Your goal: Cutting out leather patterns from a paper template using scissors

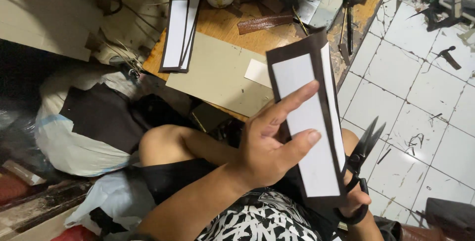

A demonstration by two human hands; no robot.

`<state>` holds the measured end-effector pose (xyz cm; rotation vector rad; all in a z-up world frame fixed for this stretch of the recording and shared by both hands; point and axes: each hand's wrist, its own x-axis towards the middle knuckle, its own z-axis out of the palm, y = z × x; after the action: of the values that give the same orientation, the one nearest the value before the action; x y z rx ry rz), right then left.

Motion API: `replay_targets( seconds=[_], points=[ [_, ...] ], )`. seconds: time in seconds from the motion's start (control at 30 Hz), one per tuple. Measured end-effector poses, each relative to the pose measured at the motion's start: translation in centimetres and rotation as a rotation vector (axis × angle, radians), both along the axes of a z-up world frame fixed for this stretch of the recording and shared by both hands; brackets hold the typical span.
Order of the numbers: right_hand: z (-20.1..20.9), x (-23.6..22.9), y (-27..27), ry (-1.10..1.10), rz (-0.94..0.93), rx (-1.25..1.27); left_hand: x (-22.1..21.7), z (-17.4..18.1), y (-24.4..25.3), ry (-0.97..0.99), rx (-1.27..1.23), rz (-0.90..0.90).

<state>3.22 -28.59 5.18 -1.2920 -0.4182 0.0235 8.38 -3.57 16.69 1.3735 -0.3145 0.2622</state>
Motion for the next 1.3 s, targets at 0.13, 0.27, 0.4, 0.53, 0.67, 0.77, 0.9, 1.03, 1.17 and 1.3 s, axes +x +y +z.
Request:
replay_targets(
  seconds=[0.13, 0.27, 0.4, 0.53, 0.67, 0.77, 0.9, 1.03, 1.17, 1.3],
  points=[
    [-11.2, -3.2, -4.6, 0.282, 0.050, -0.142, -1.3, -4.9, 2.3, 0.184, -0.045, 0.110],
    [-4.5, -1.7, -1.7, 0.462, 0.065, -0.359, -2.5, -13.0, 5.4, 0.368, 0.036, 0.257],
    [-1.7, -0.4, 1.2, 0.422, 0.178, -0.780, -4.0, -14.6, 7.1, 0.556, 0.103, 0.339],
    [-0.6, 0.3, 4.0, 0.493, 0.201, -0.960, -4.3, -15.1, 7.4, 0.552, 0.059, 0.352],
    [1.4, 1.0, 5.6, 0.582, 0.170, -0.941, -4.4, -14.8, 7.4, 0.602, 0.014, 0.366],
    [2.6, 1.4, 6.1, 0.556, 0.103, -0.977, -4.8, -15.0, 7.6, 0.613, -0.016, 0.373],
    [3.9, 1.9, 6.8, 0.678, 0.008, -1.089, -5.3, -15.6, 7.6, 0.626, -0.062, 0.379],
    [4.8, 1.7, 7.4, 0.718, -0.017, -1.041, -5.5, -16.2, 7.4, 0.622, -0.102, 0.378],
    [3.7, 1.7, 6.7, 0.662, 0.003, -1.001, -5.7, -18.1, 7.4, 0.530, -0.085, 0.414],
    [2.6, 1.4, 6.0, 0.644, 0.026, -0.813, -5.9, -19.1, 7.9, 0.523, -0.093, 0.487]
  ],
)
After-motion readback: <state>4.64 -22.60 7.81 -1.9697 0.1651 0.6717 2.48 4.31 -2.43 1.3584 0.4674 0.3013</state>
